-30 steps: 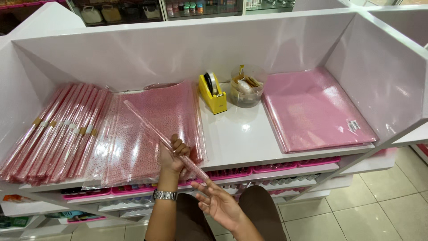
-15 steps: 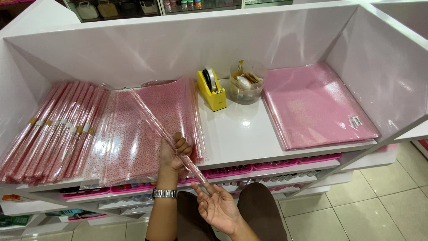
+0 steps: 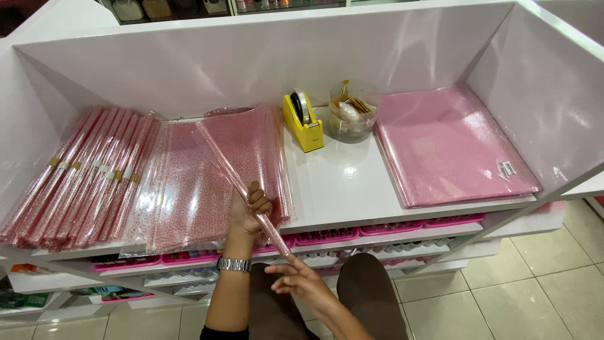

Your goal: The person wraps individual rolls of paper in transparent plastic sheets and secures them with adhesive tape by hand.

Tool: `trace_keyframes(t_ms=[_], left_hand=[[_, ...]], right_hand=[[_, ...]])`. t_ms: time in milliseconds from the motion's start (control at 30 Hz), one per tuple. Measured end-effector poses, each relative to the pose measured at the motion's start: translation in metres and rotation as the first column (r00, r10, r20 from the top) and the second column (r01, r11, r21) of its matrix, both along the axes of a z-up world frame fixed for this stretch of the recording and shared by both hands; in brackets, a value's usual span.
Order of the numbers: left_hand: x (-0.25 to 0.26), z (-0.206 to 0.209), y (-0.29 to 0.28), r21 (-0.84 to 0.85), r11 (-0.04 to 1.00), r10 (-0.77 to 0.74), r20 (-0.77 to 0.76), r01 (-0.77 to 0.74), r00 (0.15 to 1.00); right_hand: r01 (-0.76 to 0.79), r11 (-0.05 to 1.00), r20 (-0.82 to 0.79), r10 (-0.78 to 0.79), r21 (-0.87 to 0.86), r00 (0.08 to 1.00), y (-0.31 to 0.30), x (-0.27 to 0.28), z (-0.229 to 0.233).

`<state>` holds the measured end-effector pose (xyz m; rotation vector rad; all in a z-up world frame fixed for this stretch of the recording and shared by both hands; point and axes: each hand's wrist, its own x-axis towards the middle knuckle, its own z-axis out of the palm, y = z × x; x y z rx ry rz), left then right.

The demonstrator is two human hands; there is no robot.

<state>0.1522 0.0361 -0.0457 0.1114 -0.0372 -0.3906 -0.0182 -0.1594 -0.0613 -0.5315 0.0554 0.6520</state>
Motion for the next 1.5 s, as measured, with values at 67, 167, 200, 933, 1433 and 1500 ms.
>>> trace_keyframes(t_ms=[67,167,200,933,1433,1500], left_hand=[[0.002,0.003,0.002,0.194,0.978,0.084,-0.055,-0.071,0.995],[-0.012,0.032,-0.005,0.364,0.922,0.208,-0.172,-0.134,0.963],[-0.014,0.036,-0.009,0.362,0.922,0.213,-0.176,-0.138,0.961],[-0.111,0.099,-0.017,0.441,0.816,0.467,-0.125,-0.373,0.875],[-0.15,0.156,0.011,0.668,-0.669,-0.34,0.116,-0.326,0.933],[-0.151,0.148,0.006,0.548,-0.75,-0.442,0.002,-0.371,0.897]], right_hand=[[0.106,0.829,0.502,0.226,-0.549,0.835,-0.008,0.011,-0.022],[0.603,0.312,0.652,0.57,-0.734,0.499,-0.024,0.006,0.016],[0.599,0.314,0.649,0.575,-0.737,0.498,-0.027,0.009,0.012],[0.389,0.624,0.692,0.363,-0.678,0.624,-0.033,-0.027,0.014],[0.363,0.654,0.623,0.216,-0.664,0.752,-0.095,0.013,0.089],[0.44,0.746,0.723,0.08,-0.5,0.686,-0.102,0.02,0.106]])
